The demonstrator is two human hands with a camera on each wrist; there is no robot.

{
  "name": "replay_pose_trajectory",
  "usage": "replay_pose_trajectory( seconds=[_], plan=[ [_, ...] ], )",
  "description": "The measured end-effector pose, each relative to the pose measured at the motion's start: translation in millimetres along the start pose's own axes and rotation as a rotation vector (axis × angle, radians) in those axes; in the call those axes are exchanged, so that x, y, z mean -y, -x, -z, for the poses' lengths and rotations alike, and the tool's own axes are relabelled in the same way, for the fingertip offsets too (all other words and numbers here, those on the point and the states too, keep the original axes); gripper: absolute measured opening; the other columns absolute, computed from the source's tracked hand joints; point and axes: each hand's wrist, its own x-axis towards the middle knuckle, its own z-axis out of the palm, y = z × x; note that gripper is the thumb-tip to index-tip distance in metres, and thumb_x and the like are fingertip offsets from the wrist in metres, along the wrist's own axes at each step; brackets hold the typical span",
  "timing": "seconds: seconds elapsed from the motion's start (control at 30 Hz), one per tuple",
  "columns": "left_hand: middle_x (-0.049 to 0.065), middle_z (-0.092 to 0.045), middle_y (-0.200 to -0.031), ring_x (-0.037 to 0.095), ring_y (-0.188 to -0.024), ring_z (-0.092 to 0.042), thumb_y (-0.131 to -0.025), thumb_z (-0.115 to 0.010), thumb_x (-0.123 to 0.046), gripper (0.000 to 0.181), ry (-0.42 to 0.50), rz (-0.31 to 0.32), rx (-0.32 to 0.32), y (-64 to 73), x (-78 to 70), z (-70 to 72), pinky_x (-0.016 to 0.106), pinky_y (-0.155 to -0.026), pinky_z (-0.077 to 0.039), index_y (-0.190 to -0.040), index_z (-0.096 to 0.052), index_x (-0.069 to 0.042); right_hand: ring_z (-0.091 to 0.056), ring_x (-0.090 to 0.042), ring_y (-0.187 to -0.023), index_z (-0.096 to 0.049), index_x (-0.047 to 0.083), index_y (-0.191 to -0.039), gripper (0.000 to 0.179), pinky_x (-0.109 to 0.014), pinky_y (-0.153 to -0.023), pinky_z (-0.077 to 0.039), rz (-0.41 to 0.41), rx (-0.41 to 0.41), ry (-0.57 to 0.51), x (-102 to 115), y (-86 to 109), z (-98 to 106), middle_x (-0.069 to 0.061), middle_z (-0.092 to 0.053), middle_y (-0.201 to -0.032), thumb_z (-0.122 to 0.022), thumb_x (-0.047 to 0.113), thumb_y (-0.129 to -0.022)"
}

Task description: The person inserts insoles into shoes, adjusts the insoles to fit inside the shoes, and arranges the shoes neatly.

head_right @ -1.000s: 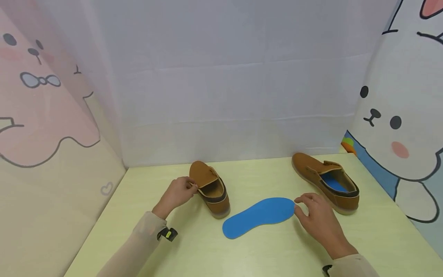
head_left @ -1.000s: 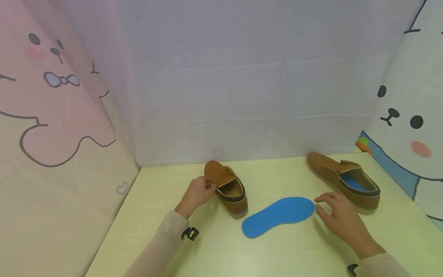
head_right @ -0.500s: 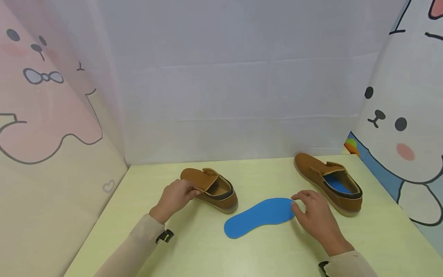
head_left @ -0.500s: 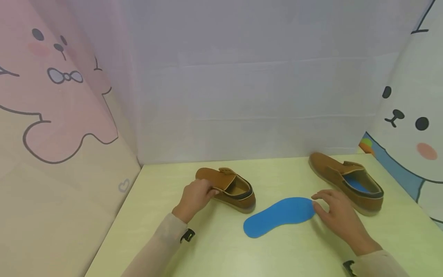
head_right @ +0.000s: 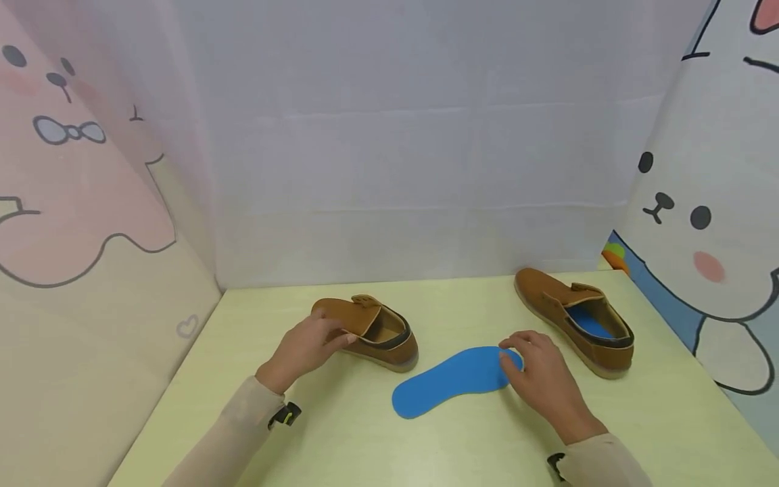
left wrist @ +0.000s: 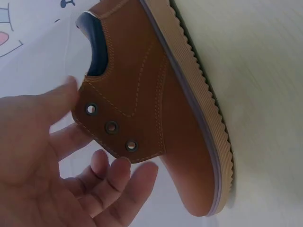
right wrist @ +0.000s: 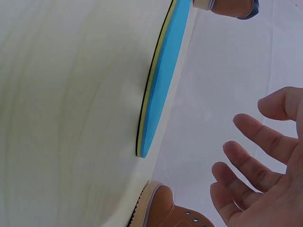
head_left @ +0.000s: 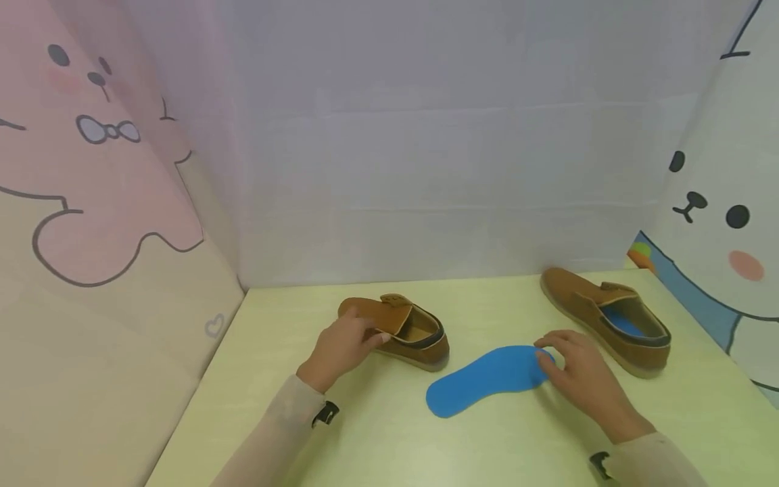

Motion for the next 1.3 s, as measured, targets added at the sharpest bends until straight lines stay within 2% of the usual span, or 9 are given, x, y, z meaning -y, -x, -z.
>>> replay_pose_trajectory(
  seconds=[0.17, 0.2, 0.3, 0.43, 0.63, 0.87, 1.0, 1.13, 1.3],
  plan=[
    [0.003, -0.068, -0.098, 0.024, -0.099, -0.063, -0.105, -0.057, -0.038, 0.032, 0.024, -0.090, -0.098, -8.0, 2.2, -0.4, 0.042, -0.083, -0.054, -0.098, -0.076, -0.012, -0.060, -0.038, -0.101, -0.074, 0.003, -0.097, 0.011, -0.054, -0.084, -0.045, -0.014, 0.023, -0.016, 4.4, -4.3, -2.7, -0.016, -0.067, -0.105, -0.074, 0.003, -0.086],
    [0.001, -0.068, -0.090, 0.023, -0.095, -0.064, -0.106, -0.056, -0.035, 0.032, 0.026, -0.119, -0.124, -10.8, 2.2, -1.1, 0.042, -0.086, -0.053, -0.092, -0.074, -0.013, -0.060, -0.039, -0.101, -0.074, 0.003, -0.097, 0.011, -0.054, -0.084, -0.046, -0.017, 0.024, -0.019, 4.9, -4.6, -3.3, -0.016, -0.067, -0.105, -0.074, 0.002, -0.086],
    [-0.004, -0.060, -0.069, 0.017, -0.071, -0.060, -0.105, -0.060, -0.027, 0.029, 0.056, -0.147, -0.153, -17.3, 1.8, -2.9, 0.037, -0.073, -0.053, -0.079, -0.068, -0.017, -0.060, -0.039, -0.100, -0.074, 0.002, -0.097, 0.011, -0.055, -0.084, -0.046, -0.016, 0.029, -0.027, 6.6, -4.9, -6.0, -0.016, -0.067, -0.105, -0.074, 0.001, -0.086],
    [-0.010, -0.058, -0.066, 0.006, -0.057, -0.051, -0.099, -0.068, -0.029, 0.021, 0.067, -0.070, -0.070, -22.3, -1.3, -7.1, 0.026, -0.052, -0.045, -0.080, -0.067, -0.019, -0.061, -0.039, -0.101, -0.074, 0.002, -0.097, 0.011, -0.056, -0.086, -0.047, -0.005, 0.030, -0.036, 9.9, -3.9, -9.1, -0.016, -0.067, -0.105, -0.075, 0.000, -0.086],
    [-0.011, -0.059, -0.070, 0.009, -0.058, -0.053, -0.090, -0.072, -0.054, 0.034, -0.004, 0.084, 0.047, -26.9, -11.8, -5.6, 0.029, -0.046, -0.043, -0.086, -0.065, -0.020, -0.060, -0.038, -0.103, -0.074, 0.005, -0.099, 0.013, -0.054, -0.085, -0.048, 0.035, 0.017, -0.034, 14.8, -12.3, -11.1, -0.013, -0.067, -0.106, -0.074, 0.001, -0.087],
    [-0.007, -0.058, -0.070, 0.012, -0.057, -0.052, -0.088, -0.076, -0.052, 0.039, -0.035, 0.116, 0.065, -29.0, -21.2, 0.4, 0.030, -0.047, -0.042, -0.096, -0.063, -0.016, -0.059, -0.039, -0.107, -0.074, 0.003, -0.100, 0.011, -0.057, -0.088, -0.048, 0.017, 0.048, -0.050, 26.4, -22.1, -12.5, -0.015, -0.067, -0.108, -0.072, 0.003, -0.089],
    [-0.004, -0.060, -0.071, 0.012, -0.053, -0.052, -0.095, -0.070, -0.039, 0.034, 0.051, 0.116, 0.035, -28.8, -17.4, 0.9, 0.028, -0.046, -0.043, -0.110, -0.062, -0.010, -0.058, -0.038, -0.109, -0.074, 0.003, -0.102, 0.011, -0.057, -0.090, -0.049, 0.000, 0.072, -0.061, 33.6, -27.2, -16.3, -0.015, -0.067, -0.110, -0.073, 0.004, -0.090],
    [0.002, -0.069, -0.081, 0.009, -0.052, -0.052, -0.101, -0.060, -0.021, 0.028, 0.140, 0.089, -0.048, -28.7, -10.2, 0.1, 0.026, -0.045, -0.043, -0.123, -0.058, -0.004, -0.059, -0.037, -0.109, -0.074, 0.003, -0.102, 0.012, -0.055, -0.090, -0.050, 0.007, 0.084, -0.068, 41.1, -33.7, -22.8, -0.014, -0.067, -0.111, -0.073, 0.003, -0.090],
    [0.011, -0.069, -0.081, 0.010, -0.054, -0.046, -0.102, -0.052, -0.002, 0.028, 0.118, -0.008, -0.128, -27.3, 0.1, 3.2, 0.026, -0.049, -0.042, -0.129, -0.057, -0.002, -0.061, -0.034, -0.109, -0.074, 0.006, -0.108, 0.014, -0.052, -0.090, -0.052, -0.021, 0.150, -0.100, 54.8, -52.8, -34.0, -0.011, -0.067, -0.113, -0.070, 0.008, -0.094]
  ],
)
